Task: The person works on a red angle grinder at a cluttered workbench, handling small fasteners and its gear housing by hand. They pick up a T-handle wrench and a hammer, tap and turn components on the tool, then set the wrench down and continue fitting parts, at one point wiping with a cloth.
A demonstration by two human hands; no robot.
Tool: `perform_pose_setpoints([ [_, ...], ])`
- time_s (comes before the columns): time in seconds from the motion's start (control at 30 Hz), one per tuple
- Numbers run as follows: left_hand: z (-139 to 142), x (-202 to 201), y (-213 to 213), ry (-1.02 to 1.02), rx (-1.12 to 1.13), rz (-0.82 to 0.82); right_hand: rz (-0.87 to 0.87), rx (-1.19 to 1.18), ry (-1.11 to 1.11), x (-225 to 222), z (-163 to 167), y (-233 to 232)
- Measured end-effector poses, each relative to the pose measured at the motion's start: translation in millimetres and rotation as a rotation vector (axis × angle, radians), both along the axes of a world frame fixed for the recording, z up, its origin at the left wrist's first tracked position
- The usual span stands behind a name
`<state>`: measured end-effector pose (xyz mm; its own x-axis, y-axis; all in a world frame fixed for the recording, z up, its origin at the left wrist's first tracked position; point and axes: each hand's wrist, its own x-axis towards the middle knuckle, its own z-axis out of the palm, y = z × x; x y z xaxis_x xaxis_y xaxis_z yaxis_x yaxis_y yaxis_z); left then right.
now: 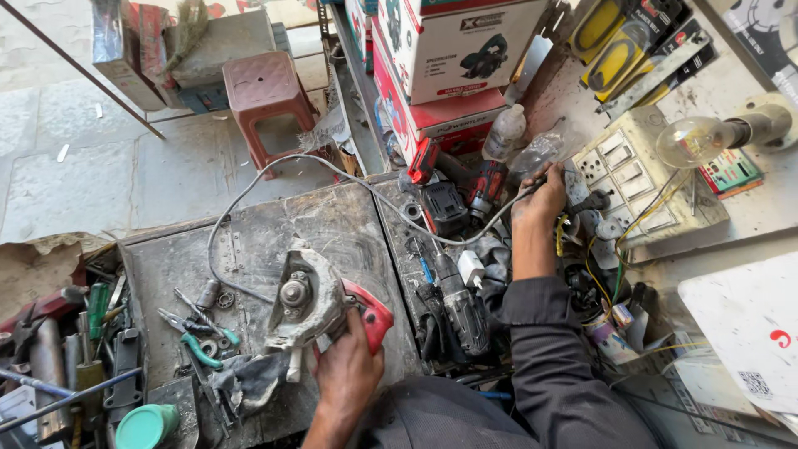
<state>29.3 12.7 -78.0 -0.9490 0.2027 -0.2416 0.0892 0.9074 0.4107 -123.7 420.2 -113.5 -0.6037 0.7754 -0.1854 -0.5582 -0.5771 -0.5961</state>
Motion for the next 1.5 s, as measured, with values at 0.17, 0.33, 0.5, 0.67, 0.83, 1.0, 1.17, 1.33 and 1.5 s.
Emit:
perform_pose_setpoints([
  [0.17, 26.5, -12.8, -10.2, -0.104, 0.008, 0.049, -0.146, -0.054, -0.091, -3.1, -5.9, 13.2],
  [0.33, 43.9, -28.8, -22.1, -0.056, 0.065, 0.055, -0.212, -0.082, -0.118, -2.7, -6.6, 13.2],
  [0.5, 44.1, -31.5, -27.5, -0.016, 0.076, 0.08, -0.287, -0.066, -0.158, -6.0, -10.7, 16.9],
  [0.67, 39.6, -27.1, -29.0, -0.035, 0.061, 0.092, -0.337, -0.045, -0.2, -10.3, -16.8, 20.2],
  [0.83, 34.5, -21.6, -26.8, -0.035, 0.047, 0.077, -0.341, -0.068, -0.244, -8.5, -18.9, 24.5],
  [1.0, 32.3, -22.1, -27.9, -0.07, 0.032, 0.056, -0.359, -0.031, -0.224, -4.6, -20.6, 25.3],
  [1.17, 32.1, -20.9, -29.3, -0.027, 0.023, 0.041, -0.387, -0.097, -0.24, -4.0, -23.5, 23.8],
  [1.33, 32.3, -21.7, -31.9, -0.067, 0.039, 0.073, -0.397, -0.078, -0.208, -6.0, -22.3, 23.3],
  [1.5, 35.4, -23.6, -35.9, -0.051, 0.061, 0.102, -0.41, 0.036, -0.211, -10.3, -16.4, 22.0],
])
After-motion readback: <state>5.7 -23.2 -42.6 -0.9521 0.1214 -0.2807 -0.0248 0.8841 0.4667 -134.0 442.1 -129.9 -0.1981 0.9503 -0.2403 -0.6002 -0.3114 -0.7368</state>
